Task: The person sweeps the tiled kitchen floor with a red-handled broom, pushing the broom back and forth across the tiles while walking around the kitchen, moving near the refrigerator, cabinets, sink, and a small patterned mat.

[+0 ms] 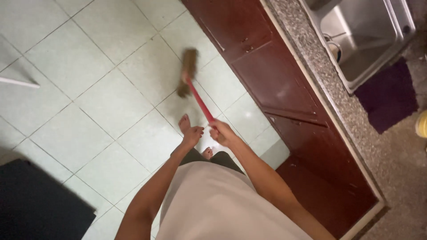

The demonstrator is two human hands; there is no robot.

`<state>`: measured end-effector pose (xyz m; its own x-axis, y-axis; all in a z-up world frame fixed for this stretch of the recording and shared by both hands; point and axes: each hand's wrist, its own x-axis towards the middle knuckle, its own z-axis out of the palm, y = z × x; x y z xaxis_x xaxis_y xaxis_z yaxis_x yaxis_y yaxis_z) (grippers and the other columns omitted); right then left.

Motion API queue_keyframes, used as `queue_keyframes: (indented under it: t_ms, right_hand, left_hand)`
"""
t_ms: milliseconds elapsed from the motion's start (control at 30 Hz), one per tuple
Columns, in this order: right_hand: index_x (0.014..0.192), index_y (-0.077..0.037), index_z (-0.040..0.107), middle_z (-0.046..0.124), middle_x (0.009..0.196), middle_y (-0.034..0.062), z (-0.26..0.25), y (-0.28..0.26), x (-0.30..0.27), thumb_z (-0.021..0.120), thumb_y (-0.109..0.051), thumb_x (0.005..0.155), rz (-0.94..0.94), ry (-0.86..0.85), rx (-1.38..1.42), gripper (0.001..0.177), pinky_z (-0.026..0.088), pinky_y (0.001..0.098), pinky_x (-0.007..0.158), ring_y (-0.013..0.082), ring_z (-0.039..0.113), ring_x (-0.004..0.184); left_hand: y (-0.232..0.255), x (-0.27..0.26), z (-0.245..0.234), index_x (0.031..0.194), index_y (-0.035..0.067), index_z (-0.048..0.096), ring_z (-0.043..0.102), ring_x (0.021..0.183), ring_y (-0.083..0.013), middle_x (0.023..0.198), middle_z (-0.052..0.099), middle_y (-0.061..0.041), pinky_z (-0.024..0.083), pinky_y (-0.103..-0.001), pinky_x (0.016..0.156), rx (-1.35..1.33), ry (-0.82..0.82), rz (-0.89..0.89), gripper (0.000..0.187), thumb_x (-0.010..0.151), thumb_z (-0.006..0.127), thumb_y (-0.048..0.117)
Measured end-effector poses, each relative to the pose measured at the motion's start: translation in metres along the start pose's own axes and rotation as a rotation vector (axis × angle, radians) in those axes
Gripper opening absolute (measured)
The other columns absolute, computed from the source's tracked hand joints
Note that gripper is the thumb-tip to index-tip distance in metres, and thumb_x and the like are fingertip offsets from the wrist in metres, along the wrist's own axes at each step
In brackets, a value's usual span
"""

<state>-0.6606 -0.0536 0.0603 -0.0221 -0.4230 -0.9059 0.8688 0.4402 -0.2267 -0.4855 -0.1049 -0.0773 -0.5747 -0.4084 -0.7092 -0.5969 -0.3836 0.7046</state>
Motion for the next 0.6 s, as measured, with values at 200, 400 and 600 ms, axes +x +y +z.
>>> queue_keyframes:
  t_ms: [200, 400, 600]
  right_hand:
    - [0.133, -0.014, 0.051, 0.043, 0.065, -0.0014, 0.065, -0.045, -0.013, 0.061, -0.005, 0.091, -0.02, 0.014, -0.168, 0.044, 0.026, 0.0212, 0.039, 0.0059, 0.035, 0.047]
    - [0.155, -0.02, 0.041, 0.045, 0.063, 0.0, 0.027, -0.083, -0.097, 0.061, -0.003, 0.088, -0.124, 0.229, -0.521, 0.072, 0.032, 0.0254, 0.039, 0.0086, 0.038, 0.046]
    - [0.132, -0.011, 0.055, 0.046, 0.062, 0.0011, -0.024, -0.09, -0.041, 0.058, 0.0, 0.087, -0.144, 0.29, -0.574, 0.047, 0.038, 0.0281, 0.04, 0.0102, 0.043, 0.047]
  left_hand:
    - [0.02, 0.006, -0.023, 0.148, -0.007, 0.026, 0.074, 0.083, -0.0251, 0.107, 0.07, -0.013, 0.06, -0.045, 0.073, -0.23, 0.191, 0.119, 0.069, 0.093, 0.056, 0.022]
    - [0.086, -0.02, -0.035, 0.125, 0.022, 0.077, 0.044, 0.135, -0.0332, 0.107, 0.084, 0.008, 0.029, -0.049, 0.117, 0.72, 0.16, -0.001, 0.04, 0.104, 0.047, 0.037]
    - [0.074, -0.005, -0.014, 0.126, 0.002, 0.068, 0.074, 0.1, -0.0238, 0.112, 0.076, -0.015, 0.053, -0.033, 0.093, -0.027, 0.064, 0.041, 0.048, 0.102, 0.04, 0.033]
